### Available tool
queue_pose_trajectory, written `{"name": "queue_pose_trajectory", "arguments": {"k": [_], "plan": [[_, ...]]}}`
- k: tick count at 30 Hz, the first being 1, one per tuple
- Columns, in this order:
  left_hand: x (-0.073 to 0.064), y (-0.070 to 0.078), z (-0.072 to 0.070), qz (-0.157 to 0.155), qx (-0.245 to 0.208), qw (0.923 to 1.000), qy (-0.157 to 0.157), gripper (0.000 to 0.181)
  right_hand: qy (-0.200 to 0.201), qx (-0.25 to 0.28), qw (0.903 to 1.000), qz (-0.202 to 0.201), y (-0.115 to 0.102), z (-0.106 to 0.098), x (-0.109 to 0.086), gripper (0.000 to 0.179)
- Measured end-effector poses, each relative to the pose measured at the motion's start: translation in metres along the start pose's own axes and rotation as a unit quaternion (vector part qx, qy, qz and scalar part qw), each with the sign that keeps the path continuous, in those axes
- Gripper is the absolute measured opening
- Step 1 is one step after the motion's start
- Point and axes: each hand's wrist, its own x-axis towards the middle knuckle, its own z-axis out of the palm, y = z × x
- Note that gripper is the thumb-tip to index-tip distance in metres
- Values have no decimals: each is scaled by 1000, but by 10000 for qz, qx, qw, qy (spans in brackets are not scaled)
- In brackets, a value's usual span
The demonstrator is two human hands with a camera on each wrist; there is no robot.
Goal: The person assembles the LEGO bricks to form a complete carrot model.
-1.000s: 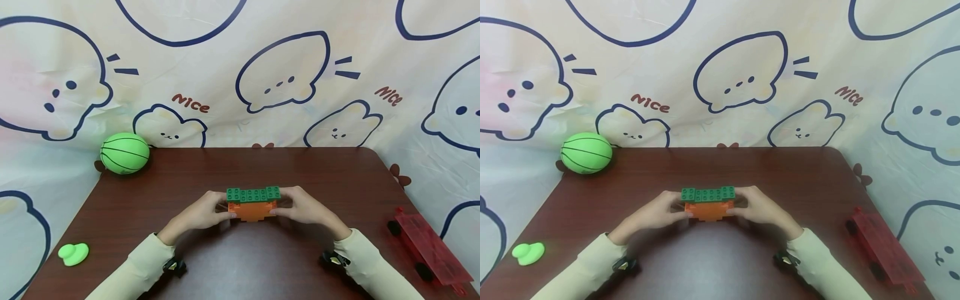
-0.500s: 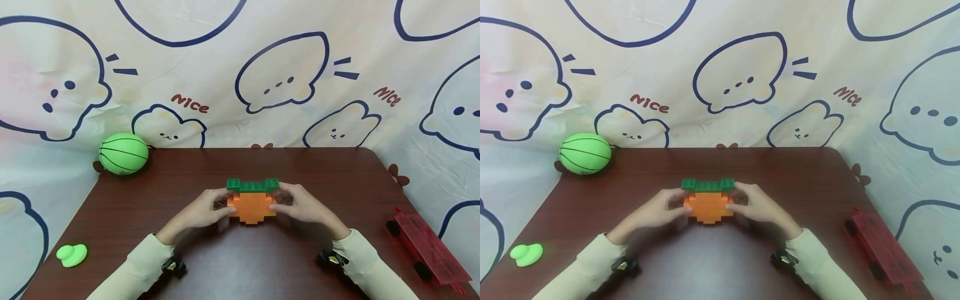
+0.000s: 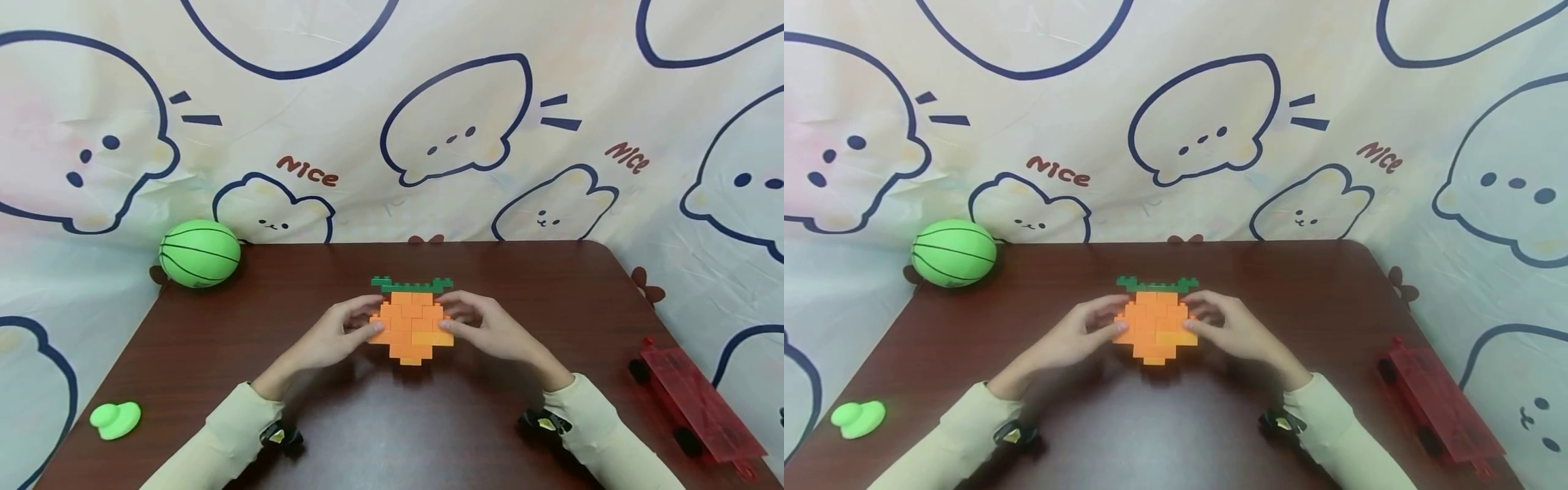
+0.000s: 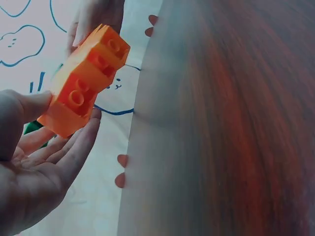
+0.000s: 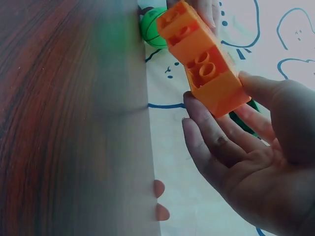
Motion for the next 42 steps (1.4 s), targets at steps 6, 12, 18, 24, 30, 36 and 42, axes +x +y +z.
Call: {"name": "queue_pose_trajectory", "arguments": {"k": [6,12,18,24,30,36,42], "plan": [[3,0,1,68,-380,9992,131,51,248,-137,9992,-298,-2,0,-2,63],[2,3,1,-33,-623,9980,142,53,522,-913,9912,-807,-7,5,-3,75],[-4,4,2,135,-203,9997,21,83,470,-1017,9908,-763,-10,6,-1,67],[-3,6,6,248,776,9965,166,78,160,-1002,9935,-507,-7,7,1,65],[1,2,11,-184,1468,9890,26,73,-41,-1228,9917,-372,3,12,4,63],[4,-7,17,-376,2215,9741,-248,67,-261,-1668,9856,86,12,22,5,62],[9,-9,23,-735,2649,9609,-327,66,-467,-1852,9810,348,23,25,10,60]]}}
